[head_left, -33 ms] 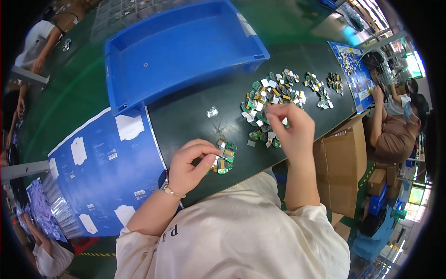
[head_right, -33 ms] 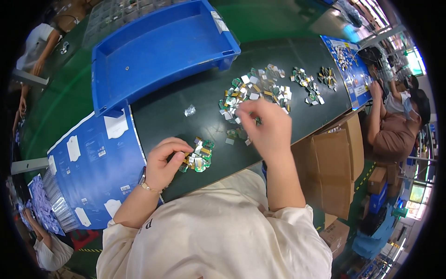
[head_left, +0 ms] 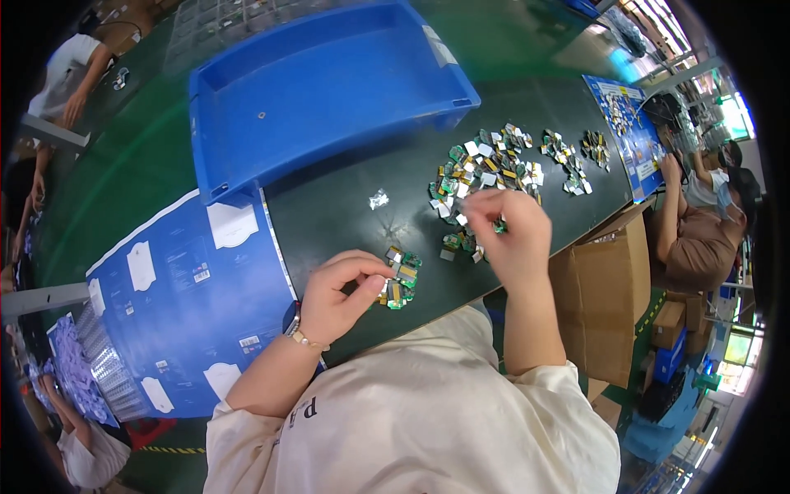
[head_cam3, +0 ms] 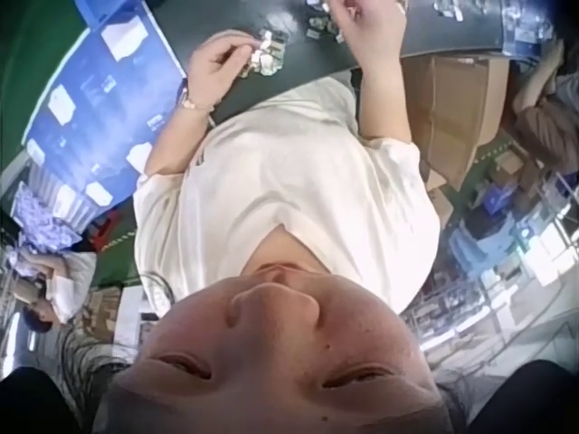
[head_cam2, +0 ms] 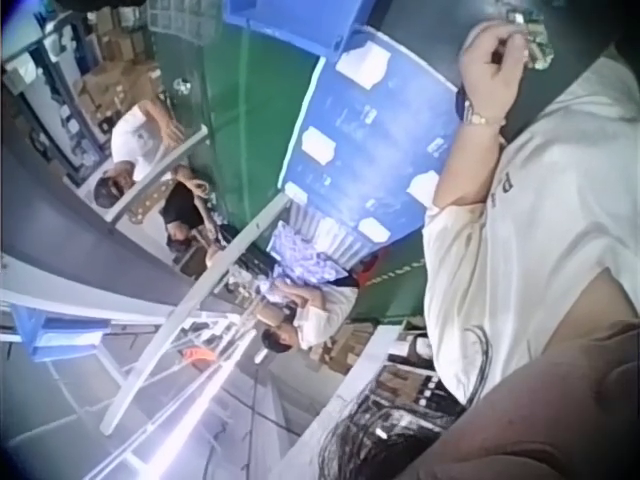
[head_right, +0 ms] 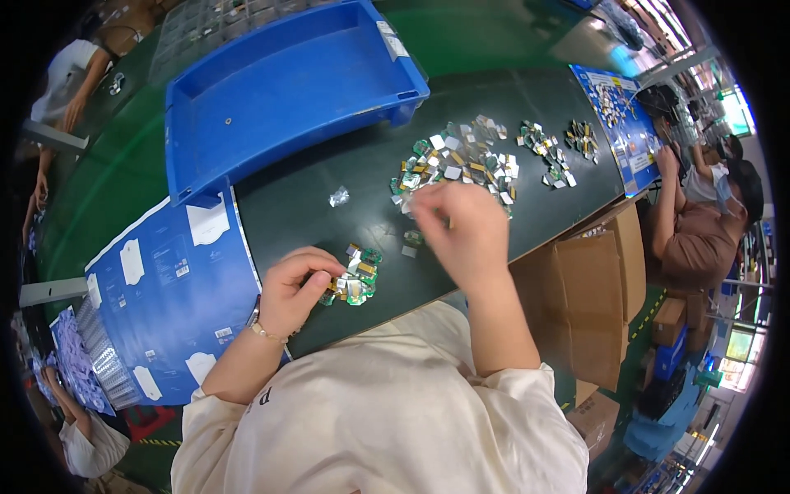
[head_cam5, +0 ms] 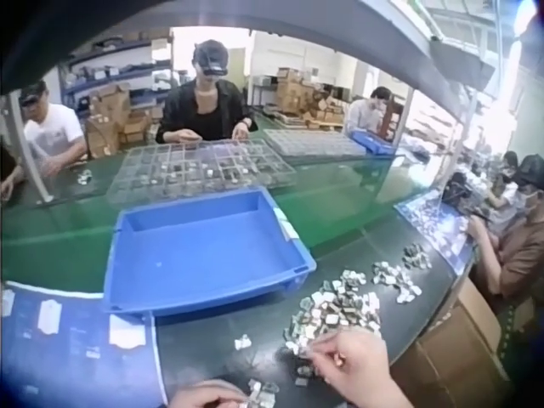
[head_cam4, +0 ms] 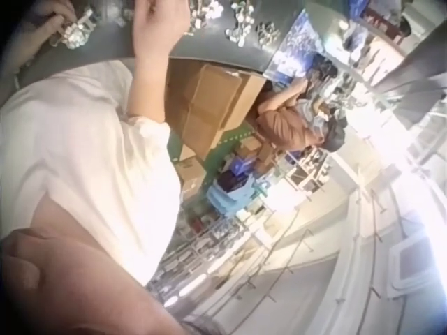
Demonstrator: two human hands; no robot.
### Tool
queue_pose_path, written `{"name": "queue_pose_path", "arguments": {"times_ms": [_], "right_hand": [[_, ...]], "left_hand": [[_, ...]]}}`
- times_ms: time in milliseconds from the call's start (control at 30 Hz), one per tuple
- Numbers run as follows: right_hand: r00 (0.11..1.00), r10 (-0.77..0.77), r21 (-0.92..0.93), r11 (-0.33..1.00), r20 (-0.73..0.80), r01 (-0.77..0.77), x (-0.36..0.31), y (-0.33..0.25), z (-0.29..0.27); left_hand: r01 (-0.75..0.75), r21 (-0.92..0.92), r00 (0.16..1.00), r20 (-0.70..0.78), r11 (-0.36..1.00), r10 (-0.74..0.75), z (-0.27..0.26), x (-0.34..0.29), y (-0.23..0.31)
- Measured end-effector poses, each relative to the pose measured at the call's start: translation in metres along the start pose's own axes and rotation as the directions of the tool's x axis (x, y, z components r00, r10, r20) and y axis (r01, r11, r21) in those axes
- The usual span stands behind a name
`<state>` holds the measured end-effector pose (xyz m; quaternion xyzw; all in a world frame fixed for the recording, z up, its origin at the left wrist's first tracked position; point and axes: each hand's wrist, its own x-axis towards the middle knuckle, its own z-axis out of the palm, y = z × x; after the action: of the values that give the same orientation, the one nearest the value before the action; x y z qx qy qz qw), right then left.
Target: Assembling and inspecting small green printed circuit boards by attaching white components at a factory workstation.
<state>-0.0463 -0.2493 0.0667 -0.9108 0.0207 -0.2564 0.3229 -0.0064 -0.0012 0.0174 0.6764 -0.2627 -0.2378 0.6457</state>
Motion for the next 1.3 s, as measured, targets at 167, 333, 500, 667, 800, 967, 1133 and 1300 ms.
{"name": "queue_pose_path", "arguments": {"times_ms": [167, 333, 500, 667, 800, 967, 1133, 1300], "right_hand": [[0.937, -0.349, 0.092, 0.933, -0.001, 0.348, -0.008, -0.024, 0.04], [0.927, -0.373, 0.098, 0.924, 0.023, 0.369, -0.012, -0.038, 0.068], [0.908, -0.418, 0.113, 0.903, 0.01, 0.414, -0.015, -0.034, 0.076], [0.911, -0.379, 0.325, 0.892, 0.164, 0.313, -0.011, -0.035, 0.062], [0.889, -0.449, 0.355, 0.849, 0.094, 0.391, 0.009, -0.036, 0.037], [0.838, -0.504, -0.07, 0.863, -0.209, 0.501, 0.088, -0.038, 0.007], [0.956, -0.277, -0.336, 0.914, -0.098, 0.23, 0.083, -0.046, 0.023], [0.956, -0.272, -0.097, 0.96, -0.112, 0.262, 0.047, -0.03, 0.033]], "left_hand": [[0.21, -0.324, 0.978, 0.063, 0.922, -0.201, 0.007, 0.0, 0.001], [0.198, -0.543, 0.962, -0.052, 0.816, -0.268, 0.003, 0.004, -0.011], [0.191, -0.721, 0.929, -0.087, 0.666, -0.361, 0.0, 0.006, -0.01], [0.101, -0.763, 0.953, -0.11, 0.638, -0.281, -0.005, 0.005, -0.017], [0.076, -0.774, 0.942, -0.152, 0.628, -0.301, -0.009, 0.007, -0.014], [0.051, -0.574, 0.952, -0.22, 0.817, -0.214, -0.005, 0.009, -0.016], [0.025, -0.547, 0.951, -0.246, 0.837, -0.19, 0.0, 0.005, -0.014], [0.018, -0.51, 0.959, -0.233, 0.86, -0.159, 0.004, 0.003, -0.012]]}}
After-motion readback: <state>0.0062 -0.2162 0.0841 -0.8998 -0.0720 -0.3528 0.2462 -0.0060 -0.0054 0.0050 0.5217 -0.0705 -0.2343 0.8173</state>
